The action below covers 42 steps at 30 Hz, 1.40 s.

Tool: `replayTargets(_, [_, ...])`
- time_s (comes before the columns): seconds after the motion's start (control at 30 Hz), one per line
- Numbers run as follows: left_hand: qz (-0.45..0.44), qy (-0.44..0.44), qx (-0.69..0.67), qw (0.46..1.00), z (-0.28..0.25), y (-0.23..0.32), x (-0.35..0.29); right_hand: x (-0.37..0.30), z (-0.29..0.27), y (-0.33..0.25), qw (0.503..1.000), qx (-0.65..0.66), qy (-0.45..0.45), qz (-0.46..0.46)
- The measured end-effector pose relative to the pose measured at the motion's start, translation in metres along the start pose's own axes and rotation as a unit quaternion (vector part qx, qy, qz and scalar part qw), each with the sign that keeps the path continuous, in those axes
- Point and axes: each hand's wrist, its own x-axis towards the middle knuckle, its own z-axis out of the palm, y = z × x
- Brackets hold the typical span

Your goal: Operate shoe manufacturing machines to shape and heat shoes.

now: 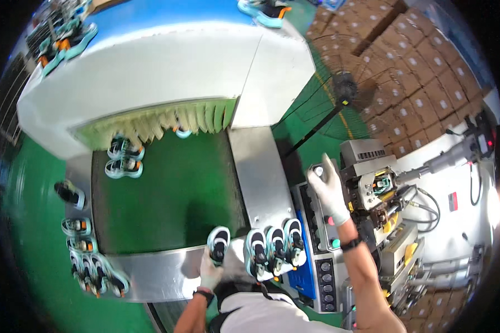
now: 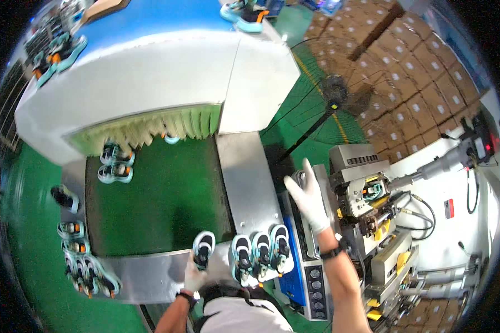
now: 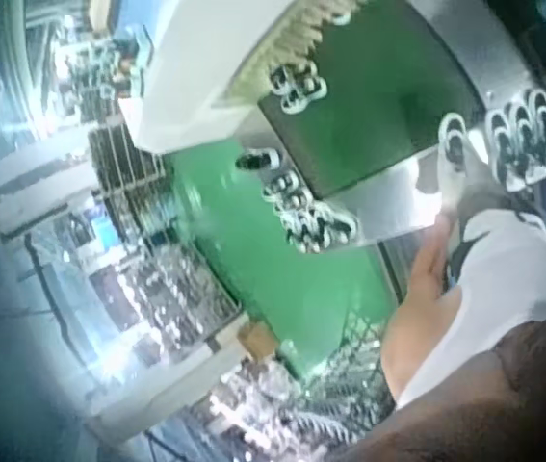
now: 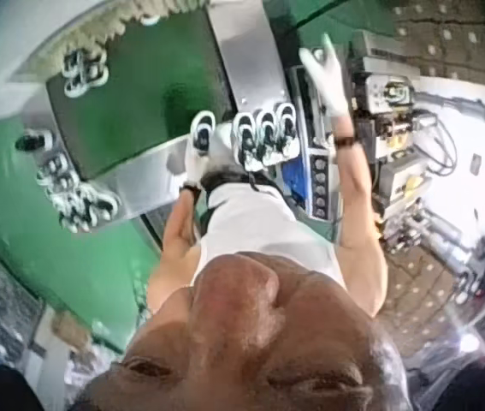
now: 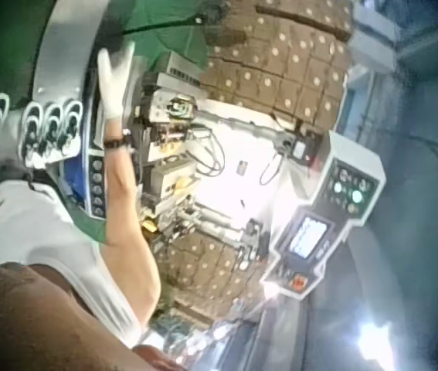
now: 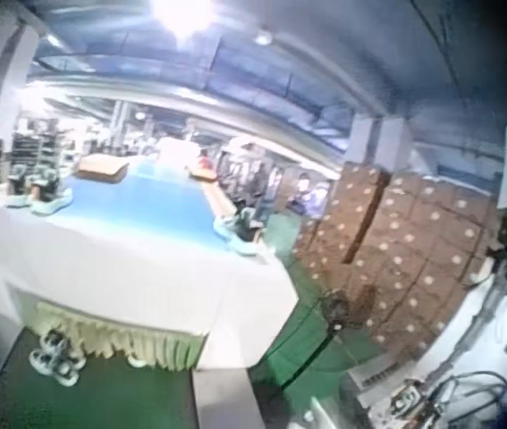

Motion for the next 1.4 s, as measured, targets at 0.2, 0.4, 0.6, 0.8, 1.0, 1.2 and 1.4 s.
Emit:
replayTargets(0.2, [0.079, -0.026, 0.069, 0.994, -0.007, -0.037, 0.005, 0.258, 0.082, -0.141, 0.976, 0.070, 0.117, -0.169])
replayTargets(0.4, [0.086, -0.077, -0.105, 0.988, -0.030, 0.010, 0.027, 0.431, 0.086, -0.173, 0.973, 0.042, 0.174, -0.148])
replayTargets(0.6, [0.046, -0.112, -0.057, 0.991, -0.021, -0.007, 0.030, 0.423, 0.106, -0.192, 0.972, -0.043, 0.148, -0.179])
replayTargets(0.8, [0.074, -0.116, 0.039, 0.990, -0.008, -0.076, 0.011, 0.269, 0.102, -0.168, 0.956, 0.092, 0.099, -0.259])
replayTargets(1.0, [-0.176, -0.225, -0.110, 0.952, -0.065, -0.004, 0.056, -0.012, 0.047, -0.067, 0.972, 0.141, 0.188, 0.028])
replayTargets(1.2, [-0.037, -0.261, 0.015, 0.965, -0.068, 0.035, 0.095, -0.227, 0.026, 0.011, 0.917, 0.170, 0.258, 0.254])
replayTargets(1.4, [0.132, -0.467, 0.029, 0.874, 0.009, 0.188, 0.058, -0.354, 0.002, 0.003, 0.869, -0.054, 0.428, 0.243])
